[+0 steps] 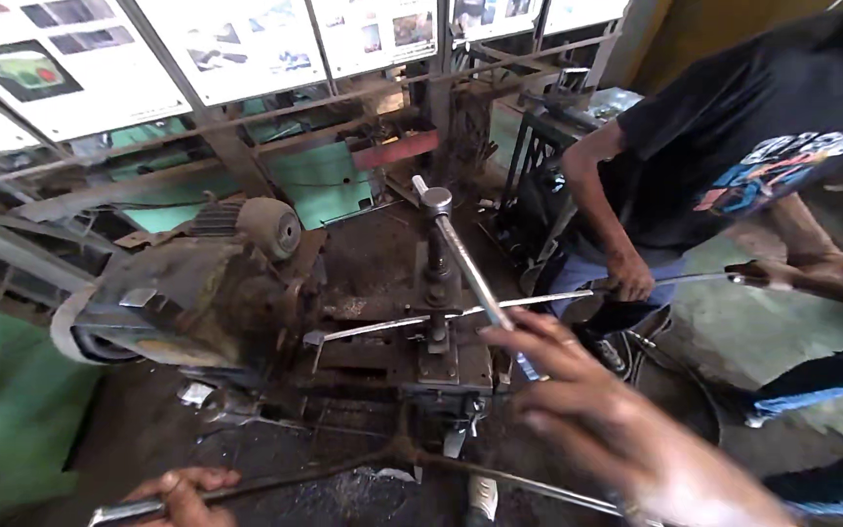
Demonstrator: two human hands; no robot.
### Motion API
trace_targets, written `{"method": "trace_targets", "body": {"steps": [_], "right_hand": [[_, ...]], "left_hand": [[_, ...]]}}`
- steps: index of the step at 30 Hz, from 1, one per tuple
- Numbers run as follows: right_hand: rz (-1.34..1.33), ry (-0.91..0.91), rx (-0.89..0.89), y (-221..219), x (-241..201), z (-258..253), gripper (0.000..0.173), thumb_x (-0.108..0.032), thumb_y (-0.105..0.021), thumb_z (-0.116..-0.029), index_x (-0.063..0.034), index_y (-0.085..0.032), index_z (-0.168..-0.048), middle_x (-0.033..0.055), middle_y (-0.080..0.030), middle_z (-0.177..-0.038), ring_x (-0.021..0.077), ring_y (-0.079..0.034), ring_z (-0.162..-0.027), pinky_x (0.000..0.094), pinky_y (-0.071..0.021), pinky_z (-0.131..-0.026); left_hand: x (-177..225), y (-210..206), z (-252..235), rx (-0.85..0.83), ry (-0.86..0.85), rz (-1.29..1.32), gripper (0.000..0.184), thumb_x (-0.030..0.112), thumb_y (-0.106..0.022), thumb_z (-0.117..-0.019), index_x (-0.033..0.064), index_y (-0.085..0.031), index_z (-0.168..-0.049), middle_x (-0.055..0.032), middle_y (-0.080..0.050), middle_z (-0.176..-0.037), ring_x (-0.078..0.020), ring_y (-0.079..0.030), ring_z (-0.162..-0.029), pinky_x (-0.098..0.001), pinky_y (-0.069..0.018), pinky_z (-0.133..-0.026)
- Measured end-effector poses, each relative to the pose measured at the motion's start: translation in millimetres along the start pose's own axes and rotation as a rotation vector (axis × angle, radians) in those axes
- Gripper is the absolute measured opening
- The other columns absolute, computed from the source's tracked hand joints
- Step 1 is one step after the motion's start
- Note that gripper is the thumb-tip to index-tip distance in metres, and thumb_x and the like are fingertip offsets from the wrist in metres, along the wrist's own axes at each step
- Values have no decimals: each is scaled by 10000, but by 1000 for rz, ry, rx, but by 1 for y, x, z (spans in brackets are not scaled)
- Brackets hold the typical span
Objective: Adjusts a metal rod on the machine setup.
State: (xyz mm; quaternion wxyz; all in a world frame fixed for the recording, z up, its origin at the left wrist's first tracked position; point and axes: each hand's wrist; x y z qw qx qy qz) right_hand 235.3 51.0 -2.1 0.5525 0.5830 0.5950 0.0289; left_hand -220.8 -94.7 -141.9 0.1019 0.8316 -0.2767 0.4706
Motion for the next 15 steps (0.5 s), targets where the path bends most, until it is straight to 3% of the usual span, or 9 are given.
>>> {"method": "trace_targets", "body": {"steps": [2,4,6,9,13,15], "right_hand": [[-16,-74,-42,38,22,23,343,-381,-435,-1062,-367,-742,-1215,-57,-400,-1633,249,-296,-1546,548,-311,-1258],[-1,-100,-56,57,33,28,369,-350,-416,-1053,-393,-738,-1227,-75,-476,-1584,246,-274,-1559,561,-228,-1294],[19,-139,-78,59,30,24,388,-295,-433,-1022,-414,-736,-1234,-69,-396,-1636,202,-270,-1558,506,-301,-1273],[-101,-180,-61,52,27,21,371,-254,-466,-1016,-330,-747,-1247,-55,-540,-1514,143,-546,-1348,391,-536,-1076],[-67,-207,-64,71,33,20,339,-300,-591,-992,-356,-717,-1302,-83,-607,-1440,96,-641,-1199,337,-607,-942],[155,-199,-98,94,46,14,422,-332,-592,-984,-445,-637,-1387,-102,-480,-1571,101,-531,-1370,378,-551,-1061]], "left_hand": [[-2,-2,0,20,-13,10,108,196,-314,-1109,139,-404,-1124,90,-573,-691,-91,-608,-513,-267,-580,-487],[-9,-2,0,36,-10,34,115,189,-303,-1109,141,-406,-1127,95,-565,-680,-84,-600,-507,-255,-568,-477],[-13,0,0,37,16,41,119,183,-288,-1108,138,-394,-1136,97,-565,-673,-82,-608,-516,-253,-573,-490],[-14,3,-1,40,40,46,129,183,-299,-1110,116,-404,-1143,81,-574,-660,-96,-618,-515,-268,-584,-503],[-16,1,1,71,30,24,136,180,-287,-1110,119,-402,-1149,87,-550,-649,-90,-598,-499,-266,-568,-478],[-17,3,0,62,26,26,128,177,-298,-1109,115,-401,-1152,81,-548,-643,-100,-606,-501,-275,-576,-482]]}}
Point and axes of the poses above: each hand's wrist, its own z-axis away from the middle knuckle, its own y-axis out of the back of the hand, x = y × z
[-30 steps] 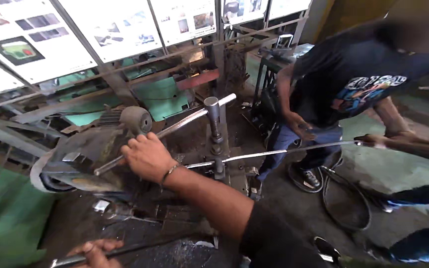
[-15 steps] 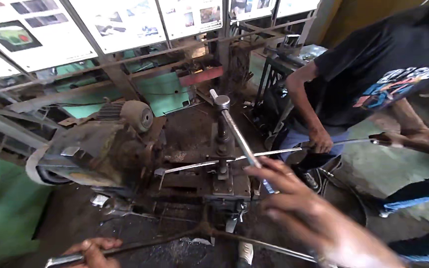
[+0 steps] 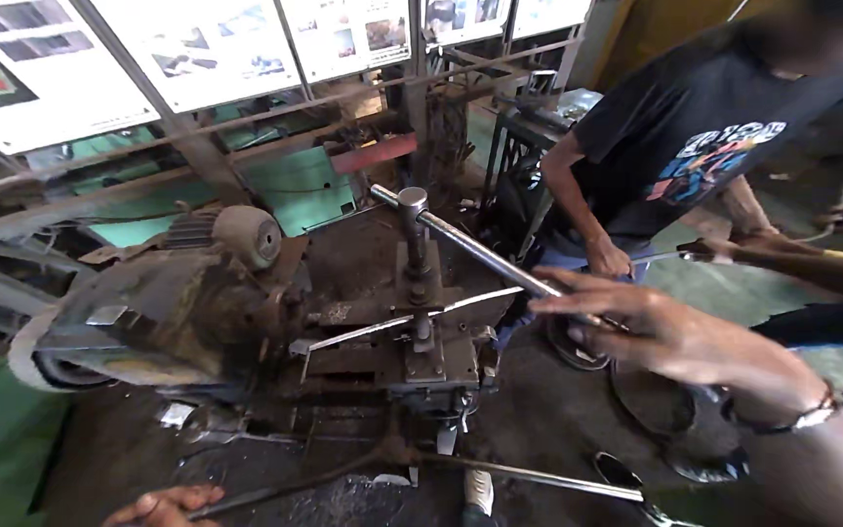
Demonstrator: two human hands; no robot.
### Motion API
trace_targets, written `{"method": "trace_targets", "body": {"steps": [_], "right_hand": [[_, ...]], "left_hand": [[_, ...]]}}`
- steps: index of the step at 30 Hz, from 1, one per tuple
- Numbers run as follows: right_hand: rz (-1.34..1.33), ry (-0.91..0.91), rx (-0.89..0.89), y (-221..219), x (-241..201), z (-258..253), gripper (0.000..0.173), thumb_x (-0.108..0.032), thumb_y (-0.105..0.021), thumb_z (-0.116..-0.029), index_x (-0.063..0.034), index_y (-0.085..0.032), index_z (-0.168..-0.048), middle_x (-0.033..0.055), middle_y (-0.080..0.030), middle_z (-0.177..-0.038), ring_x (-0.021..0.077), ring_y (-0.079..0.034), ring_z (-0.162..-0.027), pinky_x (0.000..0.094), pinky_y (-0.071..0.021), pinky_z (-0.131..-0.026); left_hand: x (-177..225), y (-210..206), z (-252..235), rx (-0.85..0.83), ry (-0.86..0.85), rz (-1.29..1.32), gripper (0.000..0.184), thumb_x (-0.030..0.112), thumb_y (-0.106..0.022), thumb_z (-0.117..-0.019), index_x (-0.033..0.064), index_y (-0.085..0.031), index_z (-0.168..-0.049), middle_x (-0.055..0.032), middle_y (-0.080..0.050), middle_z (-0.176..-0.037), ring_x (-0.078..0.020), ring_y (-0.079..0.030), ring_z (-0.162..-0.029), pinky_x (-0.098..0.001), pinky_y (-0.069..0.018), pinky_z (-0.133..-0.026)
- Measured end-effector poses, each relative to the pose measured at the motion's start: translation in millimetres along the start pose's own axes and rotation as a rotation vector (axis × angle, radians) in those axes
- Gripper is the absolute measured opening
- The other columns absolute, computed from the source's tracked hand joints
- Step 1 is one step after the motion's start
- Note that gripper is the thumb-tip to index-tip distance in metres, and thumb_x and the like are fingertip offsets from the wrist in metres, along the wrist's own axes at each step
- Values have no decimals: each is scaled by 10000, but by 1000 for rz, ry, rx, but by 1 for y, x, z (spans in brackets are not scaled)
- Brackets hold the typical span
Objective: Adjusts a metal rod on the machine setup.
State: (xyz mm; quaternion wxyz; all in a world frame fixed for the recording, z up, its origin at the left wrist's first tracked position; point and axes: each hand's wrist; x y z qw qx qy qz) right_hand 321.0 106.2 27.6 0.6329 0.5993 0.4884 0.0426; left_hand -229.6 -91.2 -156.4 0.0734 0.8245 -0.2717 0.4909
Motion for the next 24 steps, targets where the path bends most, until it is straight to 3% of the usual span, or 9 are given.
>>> {"method": "trace_targets", "body": {"steps": [4,6,8,14,17,19,21,22,24], "right_hand": [[495,64,205,29,66,-31,448,-259,-522,-1004,-444,-612,-1402,54,-492,-1561,306,-667,-1171,595,-586,-825],[542,-56,183,43,77,-50,362,-259,-597,-1011,-313,-673,-1361,148,-513,-1521,426,-564,-1274,665,-445,-979],[518,-164,187,54,78,-72,246,-257,-670,-988,-205,-777,-1204,205,-596,-1405,463,-564,-1232,666,-413,-965],[467,-230,226,52,93,-85,282,-384,-681,-966,-152,-817,-1050,185,-647,-1321,437,-571,-1217,667,-385,-981],[652,-94,227,41,112,-55,471,-646,-492,-902,-311,-809,-995,71,-688,-1028,318,-671,-873,600,-515,-648],[590,-47,130,37,77,-24,430,-616,-524,-876,-365,-778,-1115,-3,-675,-1090,215,-670,-789,524,-533,-564],[474,-20,4,24,27,12,529,-571,-596,-873,-398,-641,-1371,-56,-534,-1478,155,-652,-1107,483,-602,-771],[429,-5,-60,12,3,29,641,-576,-607,-879,-396,-535,-1490,-34,-337,-1656,208,-509,-1381,519,-562,-974],[286,83,-140,-17,-43,46,725,-600,-647,-884,-362,-475,-1546,23,-101,-1743,326,-129,-1592,596,-317,-1234]], "left_hand": [[2,3,-2,-31,0,30,125,178,-339,-1106,101,-433,-1138,47,-573,-638,-136,-620,-495,-304,-595,-491],[2,4,-2,-44,-13,18,122,174,-330,-1106,108,-430,-1128,55,-580,-650,-129,-622,-499,-300,-598,-501],[6,4,0,-45,-7,3,117,169,-329,-1108,115,-429,-1131,63,-589,-667,-121,-627,-511,-297,-599,-511],[10,0,0,-24,23,-42,110,171,-318,-1103,100,-397,-1134,71,-571,-650,-113,-620,-498,-295,-598,-496],[12,-5,3,19,-17,-69,101,162,-315,-1104,111,-399,-1126,86,-560,-648,-95,-605,-486,-272,-578,-467],[13,-7,3,17,-26,-68,88,170,-325,-1106,121,-394,-1130,93,-560,-651,-90,-606,-491,-267,-576,-468],[12,-7,2,15,-31,-59,93,164,-325,-1101,113,-400,-1123,88,-562,-644,-97,-608,-488,-272,-577,-462],[11,-8,3,11,-33,-54,102,174,-325,-1103,113,-404,-1125,88,-564,-644,-95,-609,-489,-270,-576,-462],[11,-9,3,8,-40,-34,109,175,-315,-1104,112,-402,-1126,89,-556,-648,-88,-601,-492,-259,-567,-463]]}}
Point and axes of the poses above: each hand's wrist, its own z-axis away from the middle knuckle, its own y-axis out of the back of the hand, x = y × z
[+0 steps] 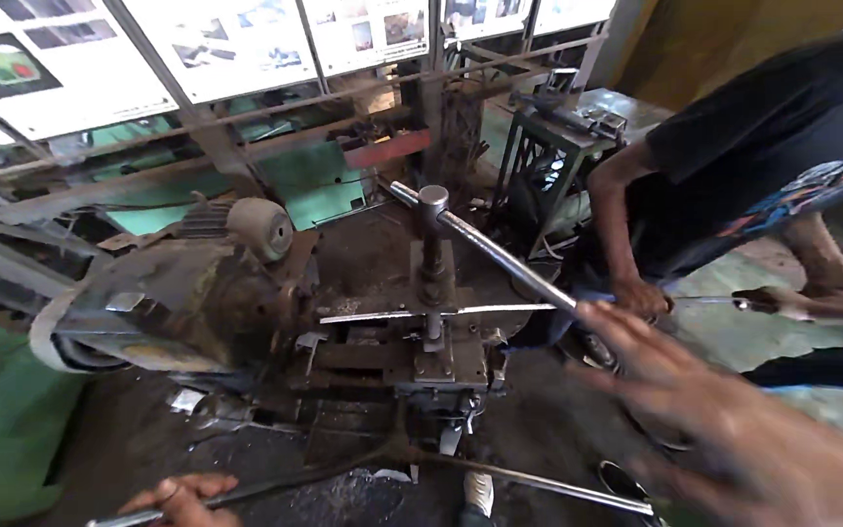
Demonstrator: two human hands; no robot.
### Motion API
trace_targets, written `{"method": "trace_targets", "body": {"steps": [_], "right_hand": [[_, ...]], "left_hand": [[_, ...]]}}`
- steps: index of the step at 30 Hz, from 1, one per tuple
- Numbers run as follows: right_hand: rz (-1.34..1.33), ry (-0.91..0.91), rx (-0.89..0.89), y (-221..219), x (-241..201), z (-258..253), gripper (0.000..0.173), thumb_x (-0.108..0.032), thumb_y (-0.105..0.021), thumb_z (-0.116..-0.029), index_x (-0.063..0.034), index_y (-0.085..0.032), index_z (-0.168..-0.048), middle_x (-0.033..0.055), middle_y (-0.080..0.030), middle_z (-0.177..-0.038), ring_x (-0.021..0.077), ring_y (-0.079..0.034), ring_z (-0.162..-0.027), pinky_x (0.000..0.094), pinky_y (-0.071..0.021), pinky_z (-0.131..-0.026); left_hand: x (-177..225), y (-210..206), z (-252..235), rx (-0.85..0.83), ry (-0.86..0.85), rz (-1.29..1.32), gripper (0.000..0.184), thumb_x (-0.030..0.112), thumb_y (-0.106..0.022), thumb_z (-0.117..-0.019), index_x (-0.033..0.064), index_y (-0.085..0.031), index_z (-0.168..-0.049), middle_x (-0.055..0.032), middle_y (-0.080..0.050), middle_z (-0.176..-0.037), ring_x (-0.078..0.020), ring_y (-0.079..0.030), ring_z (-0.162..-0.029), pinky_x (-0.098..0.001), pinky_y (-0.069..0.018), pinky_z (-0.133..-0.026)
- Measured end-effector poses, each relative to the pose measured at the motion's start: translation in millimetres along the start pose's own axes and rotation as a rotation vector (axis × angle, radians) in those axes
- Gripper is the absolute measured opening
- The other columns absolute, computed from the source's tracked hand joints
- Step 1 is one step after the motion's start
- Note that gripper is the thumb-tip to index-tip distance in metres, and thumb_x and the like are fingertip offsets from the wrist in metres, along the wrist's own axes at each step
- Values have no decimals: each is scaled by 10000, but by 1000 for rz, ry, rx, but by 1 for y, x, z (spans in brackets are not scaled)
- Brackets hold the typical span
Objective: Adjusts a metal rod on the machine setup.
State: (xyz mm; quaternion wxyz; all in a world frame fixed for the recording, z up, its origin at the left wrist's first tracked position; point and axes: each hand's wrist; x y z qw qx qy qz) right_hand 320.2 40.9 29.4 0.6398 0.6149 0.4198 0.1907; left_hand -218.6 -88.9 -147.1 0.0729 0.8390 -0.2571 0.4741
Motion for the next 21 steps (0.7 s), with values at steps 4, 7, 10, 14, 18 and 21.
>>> {"method": "trace_targets", "body": {"steps": [4,7,10,14,18,21], "right_hand": [[-280,249,68,-45,-94,-46,545,-536,-640,-920,-254,-668,-1386,25,-245,-1713,378,-57,-1594,723,-43,-1241],[-270,440,147,-87,-140,-120,481,-624,-509,-971,-239,-765,-1101,-43,-520,-1547,269,-232,-1568,686,-35,-1253],[-48,503,225,-111,-177,-217,474,-618,-439,-1029,-224,-698,-1075,-36,-678,-1211,191,-484,-1395,563,-206,-1266],[148,394,229,-123,-181,-364,445,-272,-590,-1001,-296,-570,-1445,16,-665,-1268,246,-588,-1230,562,-400,-1123],[239,199,76,-97,-116,-461,588,-263,-692,-926,-337,-539,-1489,93,-524,-1510,387,-523,-1314,685,-440,-976],[314,13,-170,-48,-56,-479,357,-294,-741,-907,-117,-725,-1216,122,-374,-1635,450,-428,-1412,755,-429,-966]], "left_hand": [[3,-5,3,-17,-61,26,82,190,-345,-1106,143,-411,-1121,110,-553,-669,-62,-596,-517,-238,-560,-482],[4,-7,4,-6,-85,40,66,171,-366,-1095,140,-400,-1142,115,-555,-688,-55,-596,-526,-236,-560,-495],[10,-8,7,23,-47,43,87,157,-387,-1097,130,-394,-1179,105,-561,-714,-59,-602,-537,-245,-566,-490],[9,-5,4,18,-36,9,116,140,-388,-1089,109,-369,-1200,95,-555,-725,-66,-600,-523,-257,-573,-482],[8,-2,3,1,-25,-33,146,112,-393,-1085,112,-359,-1226,107,-578,-735,-58,-614,-530,-256,-588,-500],[14,-6,3,48,25,-41,163,111,-403,-1075,95,-349,-1228,95,-579,-723,-64,-617,-517,-258,-596,-499]]}}
Point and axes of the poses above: each hand's wrist, its own z-axis away from the middle knuckle, its own y-axis out of the back of the hand, x = y × z
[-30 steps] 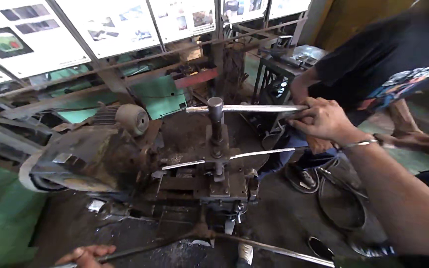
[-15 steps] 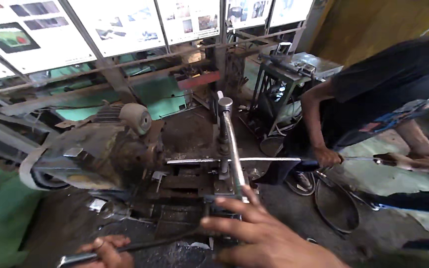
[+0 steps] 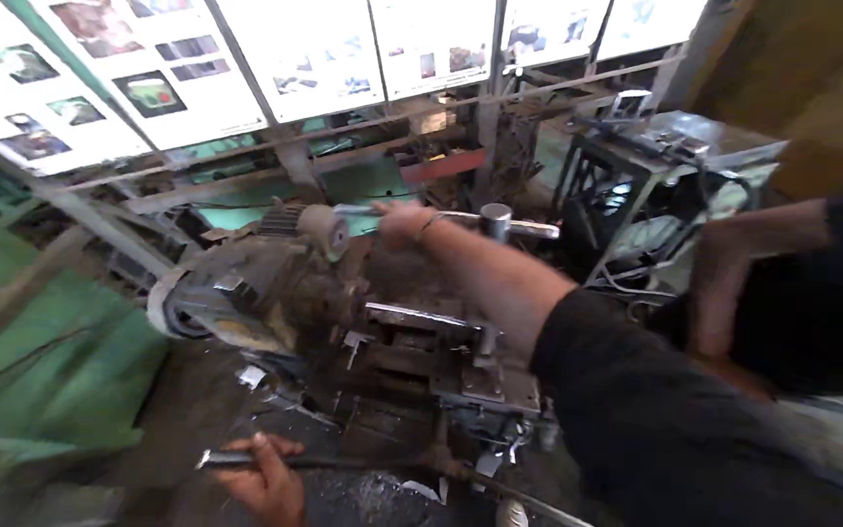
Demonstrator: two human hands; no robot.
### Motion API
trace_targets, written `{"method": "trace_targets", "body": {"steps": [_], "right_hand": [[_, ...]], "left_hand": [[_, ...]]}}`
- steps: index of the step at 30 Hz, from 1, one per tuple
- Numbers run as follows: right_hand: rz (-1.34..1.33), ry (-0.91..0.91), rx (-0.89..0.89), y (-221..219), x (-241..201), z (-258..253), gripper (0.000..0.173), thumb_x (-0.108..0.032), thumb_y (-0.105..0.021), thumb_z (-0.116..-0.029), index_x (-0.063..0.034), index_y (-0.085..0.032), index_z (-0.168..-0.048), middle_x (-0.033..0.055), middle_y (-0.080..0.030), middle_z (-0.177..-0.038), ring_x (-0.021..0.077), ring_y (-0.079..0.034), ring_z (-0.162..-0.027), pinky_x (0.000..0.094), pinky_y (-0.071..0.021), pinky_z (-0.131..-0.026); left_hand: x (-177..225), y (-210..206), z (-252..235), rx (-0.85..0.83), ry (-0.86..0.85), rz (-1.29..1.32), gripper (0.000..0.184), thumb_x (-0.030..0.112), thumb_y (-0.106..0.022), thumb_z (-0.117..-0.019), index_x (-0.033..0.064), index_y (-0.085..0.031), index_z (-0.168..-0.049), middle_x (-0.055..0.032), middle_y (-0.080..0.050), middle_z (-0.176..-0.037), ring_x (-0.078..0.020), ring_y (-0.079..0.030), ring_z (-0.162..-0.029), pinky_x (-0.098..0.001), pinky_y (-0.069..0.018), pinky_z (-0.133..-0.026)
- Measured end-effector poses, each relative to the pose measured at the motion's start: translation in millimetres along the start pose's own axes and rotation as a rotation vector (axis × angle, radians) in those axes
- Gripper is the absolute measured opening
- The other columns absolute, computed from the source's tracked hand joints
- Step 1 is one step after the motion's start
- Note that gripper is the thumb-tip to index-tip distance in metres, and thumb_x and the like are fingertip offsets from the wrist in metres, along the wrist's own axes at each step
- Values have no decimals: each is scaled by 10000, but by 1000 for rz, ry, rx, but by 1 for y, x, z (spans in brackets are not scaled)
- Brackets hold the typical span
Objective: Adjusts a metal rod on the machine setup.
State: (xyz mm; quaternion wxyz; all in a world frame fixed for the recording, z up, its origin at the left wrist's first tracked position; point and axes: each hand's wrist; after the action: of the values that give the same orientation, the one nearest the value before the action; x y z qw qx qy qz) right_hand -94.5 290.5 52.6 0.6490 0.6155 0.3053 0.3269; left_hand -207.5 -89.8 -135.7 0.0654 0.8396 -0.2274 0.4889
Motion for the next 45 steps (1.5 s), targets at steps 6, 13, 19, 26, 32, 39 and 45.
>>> {"method": "trace_targets", "body": {"steps": [6,13,19,26,32,39,45], "right_hand": [[15,-158,-344,60,106,51,409,-430,-695,-944,-69,-709,-1136,203,-661,-1013,358,-622,-930,589,-471,-787],[-412,-292,-108,25,196,114,710,-608,-380,-1060,-5,-643,-1326,271,-588,-1375,463,-536,-1294,714,-348,-1050],[-422,-388,223,-32,267,159,915,-859,-211,-923,-148,-739,-1155,205,-670,-1233,433,-572,-1255,774,-333,-1044],[-357,-484,350,-56,292,180,912,-915,-187,-867,-257,-710,-1220,116,-648,-1340,364,-466,-1410,730,-253,-1139],[-270,-540,447,-58,281,207,930,-907,-196,-880,-205,-750,-1137,143,-707,-1226,382,-579,-1285,712,-286,-1146],[-89,-678,321,-42,160,370,813,-806,-224,-957,-159,-718,-947,190,-677,-765,454,-677,-752,690,-492,-587],[-464,-702,18,-18,3,441,214,-384,-532,-1049,-255,-579,-1213,11,-642,-795,194,-639,-675,456,-545,-591]], "left_hand": [[0,-2,-2,11,5,5,137,131,-399,-1072,116,-352,-1200,78,-566,-714,-81,-609,-515,-268,-596,-495],[-5,-2,-1,16,-59,-22,91,146,-388,-1079,121,-362,-1163,69,-547,-680,-99,-594,-487,-277,-577,-457],[-11,-2,-1,47,-58,-37,109,136,-357,-1094,116,-371,-1200,49,-545,-676,-120,-595,-487,-297,-572,-450],[-11,-3,-2,51,-64,-109,121,92,-316,-1084,88,-363,-1195,50,-531,-662,-115,-589,-482,-298,-573,-460],[-16,-1,-2,54,-71,-93,121,94,-347,-1079,87,-365,-1199,62,-534,-660,-102,-583,-478,-284,-562,-447],[-13,-2,-2,12,-68,19,134,116,-407,-1075,107,-361,-1200,84,-550,-700,-82,-596,-507,-273,-575,-483],[-5,3,4,-138,-85,153,175,181,-478,-1074,137,-388,-1217,117,-592,-747,-62,-630,-568,-267,-603,-549]]}}
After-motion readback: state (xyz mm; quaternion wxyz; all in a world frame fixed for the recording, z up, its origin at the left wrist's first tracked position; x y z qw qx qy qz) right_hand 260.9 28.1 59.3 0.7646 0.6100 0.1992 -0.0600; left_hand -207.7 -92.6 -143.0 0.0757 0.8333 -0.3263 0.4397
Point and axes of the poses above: each hand's wrist, its own z-axis away from the middle knuckle, its own y-axis out of the back of the hand, x = y × z
